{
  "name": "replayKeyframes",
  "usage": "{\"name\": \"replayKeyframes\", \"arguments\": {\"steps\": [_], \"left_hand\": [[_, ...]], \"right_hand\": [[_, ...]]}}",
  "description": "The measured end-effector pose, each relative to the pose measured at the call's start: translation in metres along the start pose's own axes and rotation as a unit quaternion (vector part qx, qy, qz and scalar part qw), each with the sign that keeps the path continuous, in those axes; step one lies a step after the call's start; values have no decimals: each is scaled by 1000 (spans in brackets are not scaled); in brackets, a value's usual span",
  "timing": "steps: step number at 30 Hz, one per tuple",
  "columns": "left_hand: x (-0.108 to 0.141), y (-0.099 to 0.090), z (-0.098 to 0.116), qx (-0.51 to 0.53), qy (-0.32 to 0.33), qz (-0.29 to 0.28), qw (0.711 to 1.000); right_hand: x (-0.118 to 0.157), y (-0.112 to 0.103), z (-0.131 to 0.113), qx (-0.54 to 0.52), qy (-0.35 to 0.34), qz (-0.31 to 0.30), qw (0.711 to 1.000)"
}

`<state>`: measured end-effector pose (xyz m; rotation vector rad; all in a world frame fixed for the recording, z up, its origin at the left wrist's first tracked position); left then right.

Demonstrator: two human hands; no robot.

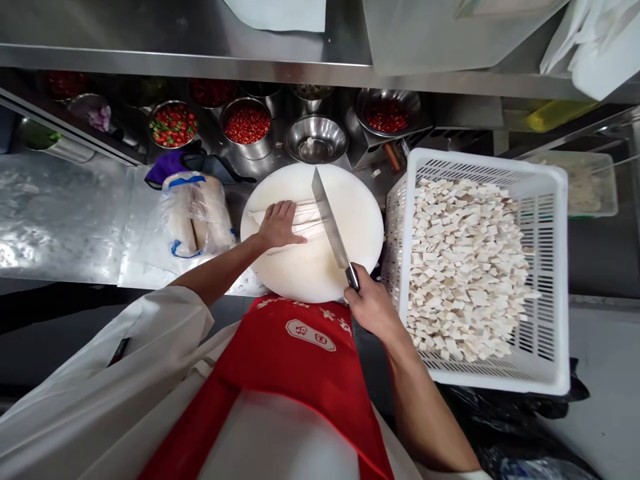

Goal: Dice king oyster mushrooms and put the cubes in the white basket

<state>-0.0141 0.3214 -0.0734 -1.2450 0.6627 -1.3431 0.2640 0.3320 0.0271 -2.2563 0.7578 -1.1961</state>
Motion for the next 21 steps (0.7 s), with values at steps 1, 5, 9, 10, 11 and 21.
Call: {"name": "replayKeyframes", "arguments": {"steps": [1,5,9,10,11,21], "left_hand": [[0,0,0,1,2,2,1000],[-1,1,1,3,7,3,1000],[0,1,1,7,12,8,1000],[0,1,1,8,12,8,1000],[1,1,1,9,10,9,1000],[-1,2,5,36,-8,-12,999]], "right_hand": [[-7,2,-3,19,1,-7,1000],[-50,22,-10,83,-18,26,996],[-73,32,-14,47,-52,67,995],[-70,30,-14,30,-55,72,995],[-64,26,-14,14,-53,77,996],[-12,5,-16,27,29,-34,999]]}}
Point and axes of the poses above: each hand's wrist, its own x-axis away from the middle knuckle, its own y-axis out of the palm, z = x × y, the point moved 4 cm from there along -x, towards the middle knuckle, and after that the axes turned 1 degree about z, right-handed, at the moved point
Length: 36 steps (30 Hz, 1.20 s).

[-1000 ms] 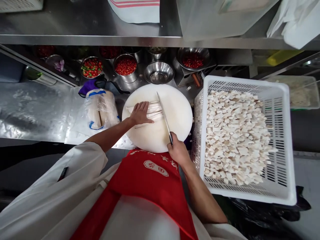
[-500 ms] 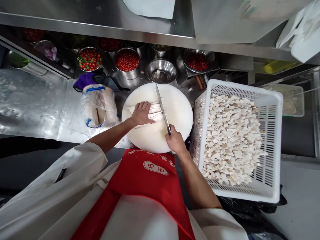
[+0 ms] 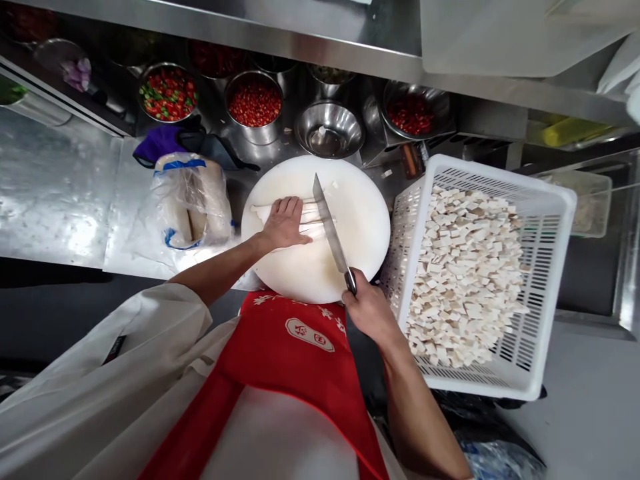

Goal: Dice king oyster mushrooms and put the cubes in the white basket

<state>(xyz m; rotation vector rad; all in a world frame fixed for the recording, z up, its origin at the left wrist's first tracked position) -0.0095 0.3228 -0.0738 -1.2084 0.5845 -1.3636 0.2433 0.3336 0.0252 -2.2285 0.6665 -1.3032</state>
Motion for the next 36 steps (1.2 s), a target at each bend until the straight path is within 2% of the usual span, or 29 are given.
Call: {"name": "replayKeyframes", "arguments": {"steps": [4,6,8,10,13,16,19,22,24,27,29,33,36], "left_hand": [[0,1,1,-8,11,10,1000],[0,-1,0,-13,11,9,1000],[1,-3,-1,-9,11,-6,1000],[4,-6,-4,0,11,-26,1000],[8,-7,-8,4,11,-44,999],[12,-4,-11,-5,13,-35,999],[13,2,-10,-7,17,-10,1000],[12,5,-8,-8,19,-1,1000],[12,5,-8,-14,21,4,1000],[12,1,-8,-17,25,7,1000],[12,-3,-10,-10,26,-10,1000],[14,-10,-19,14,24,-32,999],[17,-7,-26,19,18,-36,999]], "right_hand": [[-44,20,0,44,-47,47,997],[-61,28,0,28,-71,72,994],[-66,30,-1,-9,-83,81,993],[-58,27,-1,-39,-81,84,992],[-28,15,-2,-54,-64,87,993],[4,2,-2,-46,-44,54,996],[13,-1,-1,-5,-26,11,1000],[-10,11,-3,45,-34,6,998],[-35,23,-8,62,-53,30,996],[-65,34,-14,31,-80,61,994],[-69,34,-16,-6,-84,68,994],[-38,20,-16,-31,-65,78,994],[-3,10,-15,-35,-45,51,997]]}}
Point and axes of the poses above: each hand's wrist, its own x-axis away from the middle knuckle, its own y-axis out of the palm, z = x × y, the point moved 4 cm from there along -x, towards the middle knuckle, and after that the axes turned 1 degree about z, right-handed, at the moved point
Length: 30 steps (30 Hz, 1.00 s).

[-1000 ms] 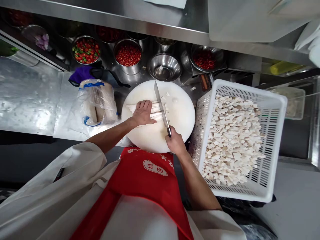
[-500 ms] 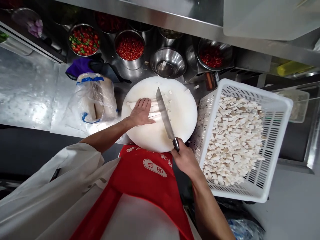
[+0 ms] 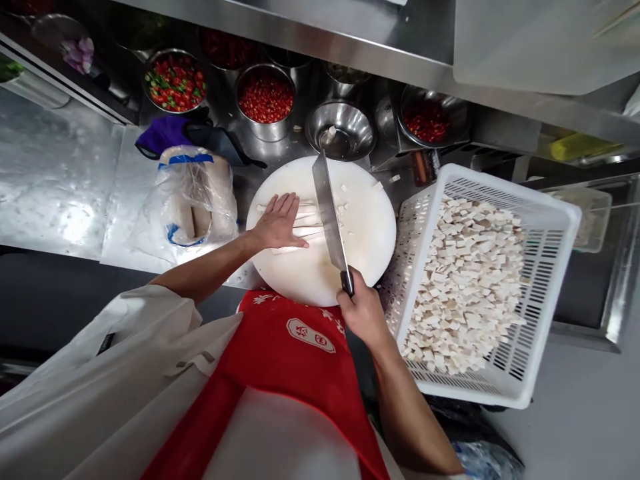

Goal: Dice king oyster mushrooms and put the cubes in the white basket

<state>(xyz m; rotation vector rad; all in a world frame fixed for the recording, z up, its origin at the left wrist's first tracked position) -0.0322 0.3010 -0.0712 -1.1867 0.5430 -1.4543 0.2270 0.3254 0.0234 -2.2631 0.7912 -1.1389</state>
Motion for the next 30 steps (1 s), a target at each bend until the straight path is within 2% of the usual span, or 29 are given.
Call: {"name": "replayKeyframes", "arguments": {"steps": [3,5,7,11,14,17,20,25,27,30], "left_hand": [[2,7,-1,-6,8,11,1000],[3,9,0,-12,15,34,999],[3,10,2,-18,19,48,998],[4,9,3,-25,26,55,998],[4,7,3,-27,22,52,998],[4,4,0,-21,22,30,999],[7,1,-8,-7,23,12,1000],[10,5,-17,-2,15,10,1000],[11,8,-16,-3,22,21,1000],[12,10,-14,-4,31,43,999]], "right_hand": [[17,-5,-1,11,27,-51,998],[13,-2,0,31,37,-71,996],[-2,7,2,45,33,-74,996],[-42,34,5,56,-15,-25,998],[-57,45,6,28,-34,14,999],[-50,42,5,-11,-20,21,1000],[-25,28,1,-16,2,25,1000],[17,10,-8,14,37,-51,998],[19,11,-9,44,47,-73,995],[-3,25,-8,80,33,-63,994]]}}
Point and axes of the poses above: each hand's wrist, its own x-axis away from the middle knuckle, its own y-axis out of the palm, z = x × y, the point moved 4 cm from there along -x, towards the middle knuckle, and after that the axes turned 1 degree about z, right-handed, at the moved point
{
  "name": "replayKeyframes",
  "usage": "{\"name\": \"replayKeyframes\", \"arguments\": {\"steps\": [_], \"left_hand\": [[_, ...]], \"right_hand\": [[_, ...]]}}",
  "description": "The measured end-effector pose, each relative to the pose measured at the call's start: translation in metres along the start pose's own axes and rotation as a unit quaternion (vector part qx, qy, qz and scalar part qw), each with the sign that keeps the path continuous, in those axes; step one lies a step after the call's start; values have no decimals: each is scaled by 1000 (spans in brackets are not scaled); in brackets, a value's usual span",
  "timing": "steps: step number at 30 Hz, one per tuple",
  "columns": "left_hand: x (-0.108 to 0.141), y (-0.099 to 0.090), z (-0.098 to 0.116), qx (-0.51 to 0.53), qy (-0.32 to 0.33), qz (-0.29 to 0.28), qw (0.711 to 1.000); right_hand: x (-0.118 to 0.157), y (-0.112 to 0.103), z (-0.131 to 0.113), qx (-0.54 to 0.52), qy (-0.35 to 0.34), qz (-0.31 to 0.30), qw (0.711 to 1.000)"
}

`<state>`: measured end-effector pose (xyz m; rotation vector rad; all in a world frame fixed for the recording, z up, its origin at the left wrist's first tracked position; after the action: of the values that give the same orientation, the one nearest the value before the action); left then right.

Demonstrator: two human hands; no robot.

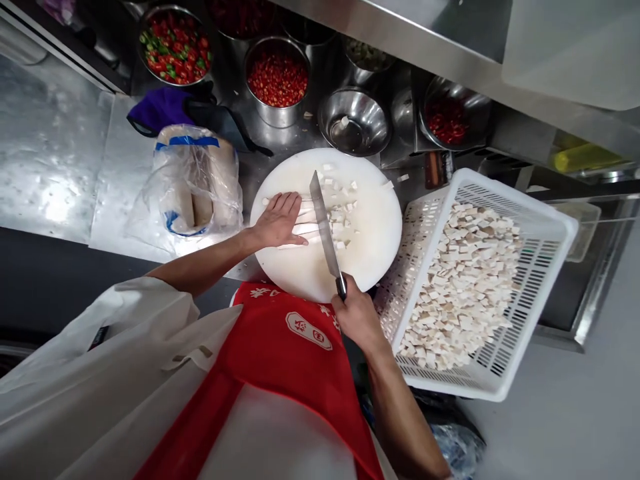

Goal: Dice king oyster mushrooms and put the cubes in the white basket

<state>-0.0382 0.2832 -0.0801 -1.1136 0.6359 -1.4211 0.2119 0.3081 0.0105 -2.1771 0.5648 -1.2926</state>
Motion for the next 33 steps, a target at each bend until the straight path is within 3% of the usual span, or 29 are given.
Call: {"name": "replayKeyframes", "arguments": {"steps": [4,6,9,13,18,21,28,33], "left_hand": [[1,-1,2,-1,8,15,1000],[0,-3,1,-2,7,16,1000],[0,-7,-1,12,-2,2,1000],[3,-11,-6,28,-11,-29,999],[8,-7,-12,22,5,-19,1000],[10,-5,-11,25,23,6,999],[12,-5,-9,7,33,10,999],[17,-6,-12,13,21,20,999]], "right_hand": [[-47,19,-2,-18,-41,63,997],[-58,22,-1,-48,-50,74,995],[-47,20,-1,-82,-44,78,993],[-5,9,1,-94,-15,73,993],[27,1,-2,-89,17,-7,996],[14,5,-4,-63,33,-32,997],[-47,37,-8,-90,13,51,995],[-23,28,-11,-112,4,70,991]]}}
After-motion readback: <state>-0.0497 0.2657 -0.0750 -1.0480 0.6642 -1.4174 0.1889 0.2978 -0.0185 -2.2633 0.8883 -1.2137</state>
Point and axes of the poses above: each hand's wrist, its own x-axis away from the middle knuckle, its own y-axis out of the palm, z = x × y, the point moved 4 cm from there along -x, towards the middle knuckle, and after that the axes turned 1 degree about z, right-handed, at the moved point
